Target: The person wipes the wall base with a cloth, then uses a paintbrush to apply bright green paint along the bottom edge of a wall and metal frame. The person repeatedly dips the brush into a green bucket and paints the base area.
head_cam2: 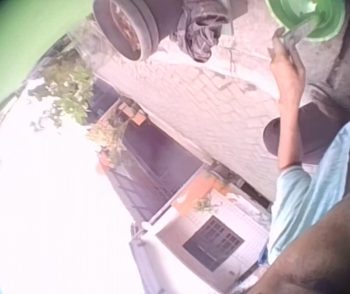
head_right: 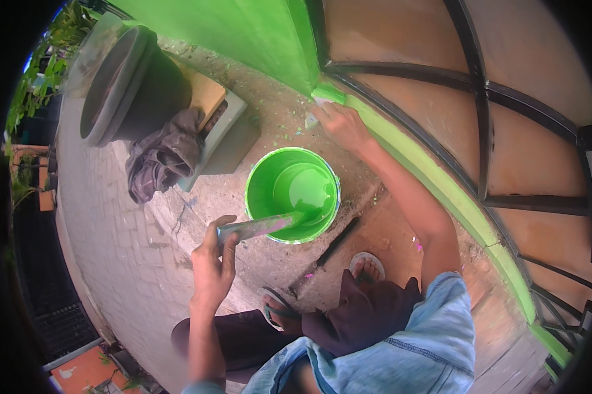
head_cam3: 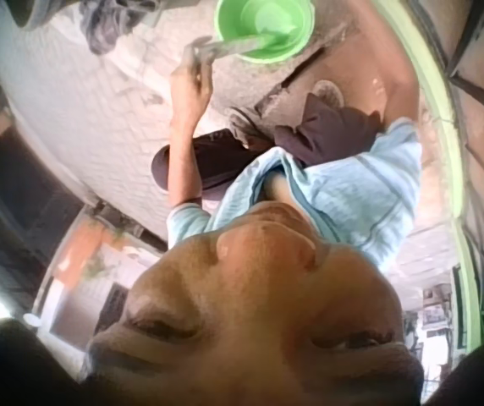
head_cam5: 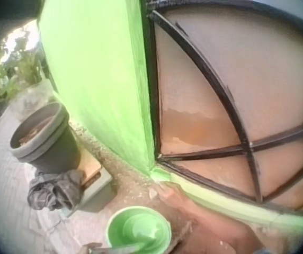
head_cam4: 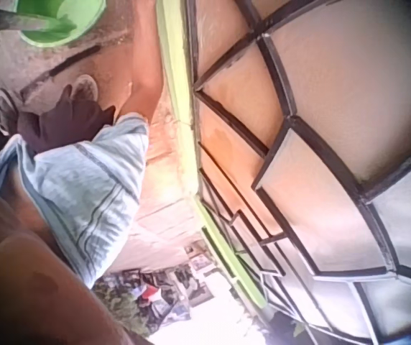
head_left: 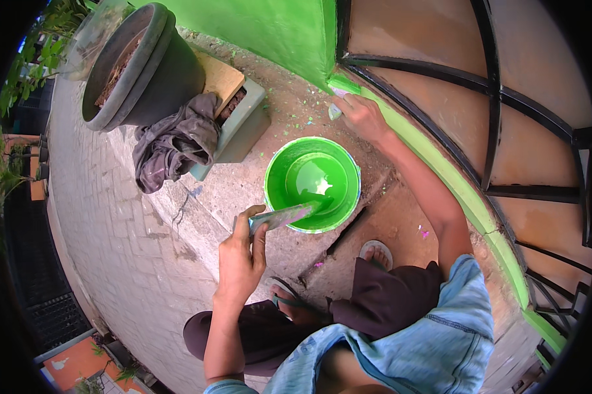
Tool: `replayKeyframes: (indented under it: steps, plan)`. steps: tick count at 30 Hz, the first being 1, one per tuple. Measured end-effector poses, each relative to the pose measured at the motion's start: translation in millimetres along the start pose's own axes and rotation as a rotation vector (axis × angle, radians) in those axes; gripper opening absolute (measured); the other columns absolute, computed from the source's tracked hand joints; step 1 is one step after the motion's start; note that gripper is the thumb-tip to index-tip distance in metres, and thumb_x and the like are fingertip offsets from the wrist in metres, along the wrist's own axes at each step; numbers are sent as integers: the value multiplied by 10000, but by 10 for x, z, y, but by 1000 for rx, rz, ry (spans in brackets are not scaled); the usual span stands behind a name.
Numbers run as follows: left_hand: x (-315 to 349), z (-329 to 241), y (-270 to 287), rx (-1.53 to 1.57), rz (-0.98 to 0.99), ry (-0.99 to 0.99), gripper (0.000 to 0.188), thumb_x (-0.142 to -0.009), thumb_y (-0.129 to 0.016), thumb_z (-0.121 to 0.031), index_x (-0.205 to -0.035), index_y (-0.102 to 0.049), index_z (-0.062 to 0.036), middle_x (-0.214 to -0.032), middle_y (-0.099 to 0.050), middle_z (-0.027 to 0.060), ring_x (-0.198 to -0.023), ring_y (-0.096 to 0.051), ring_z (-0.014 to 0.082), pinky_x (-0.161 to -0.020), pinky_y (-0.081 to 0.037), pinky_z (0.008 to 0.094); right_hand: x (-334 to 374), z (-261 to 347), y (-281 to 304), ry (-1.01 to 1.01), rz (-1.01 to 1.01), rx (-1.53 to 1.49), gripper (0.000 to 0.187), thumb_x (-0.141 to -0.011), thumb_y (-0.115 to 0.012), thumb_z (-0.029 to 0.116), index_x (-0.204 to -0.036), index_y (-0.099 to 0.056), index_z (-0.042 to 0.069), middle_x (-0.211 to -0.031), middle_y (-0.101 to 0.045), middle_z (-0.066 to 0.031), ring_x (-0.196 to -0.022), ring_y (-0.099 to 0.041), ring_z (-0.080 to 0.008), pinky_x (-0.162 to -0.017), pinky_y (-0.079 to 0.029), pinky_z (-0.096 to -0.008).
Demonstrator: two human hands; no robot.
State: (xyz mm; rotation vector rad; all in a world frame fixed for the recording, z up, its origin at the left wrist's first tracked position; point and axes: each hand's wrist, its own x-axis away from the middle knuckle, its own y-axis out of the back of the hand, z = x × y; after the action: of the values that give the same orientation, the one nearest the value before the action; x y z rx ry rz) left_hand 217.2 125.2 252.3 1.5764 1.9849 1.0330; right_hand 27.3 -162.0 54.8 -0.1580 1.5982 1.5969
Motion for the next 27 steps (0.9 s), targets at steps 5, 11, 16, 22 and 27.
replayKeyframes:
  steps: [5,11,16,22,27]
  plan:
    - [-19,52,31,14,5,13,291,-966,-570,-44,-1255,-545,-65,-834,-678,247,-738,-690,411,-619,-521,431,-194,-155,-198,-3,43,78,363,-767,-609,10,-1129,-622,38,-981,-636,-164,-815,-690,-317,-667,-568,-397]
    - [-47,91,34,19,7,13,292,-962,-577,-44,-1252,-545,-66,-818,-672,242,-727,-687,409,-612,-516,432,-273,-255,-328,-45,102,86,348,-794,-585,-4,-1140,-606,24,-999,-645,-199,-832,-689,-344,-679,-568,-428]
    - [-53,119,35,28,17,9,298,-963,-574,-43,-1258,-539,-68,-822,-670,245,-730,-688,409,-611,-514,440,-283,-152,-201,-109,60,-2,345,-770,-675,26,-1113,-651,48,-930,-662,-165,-806,-680,-360,-678,-564,-436]
    - [-63,106,50,20,22,8,307,-961,-578,-46,-1264,-533,-67,-837,-677,246,-745,-692,410,-621,-523,437,-286,-213,-268,-181,65,87,354,-768,-709,38,-1118,-656,49,-937,-662,-166,-836,-681,-346,-693,-560,-438]
    - [-34,109,80,7,27,39,303,-962,-577,-45,-1261,-535,-67,-843,-680,245,-748,-695,407,-627,-528,430,-290,16,-128,-181,-19,-48,316,-768,-606,-5,-1080,-643,29,-928,-643,-198,-827,-679,-364,-655,-556,-443]
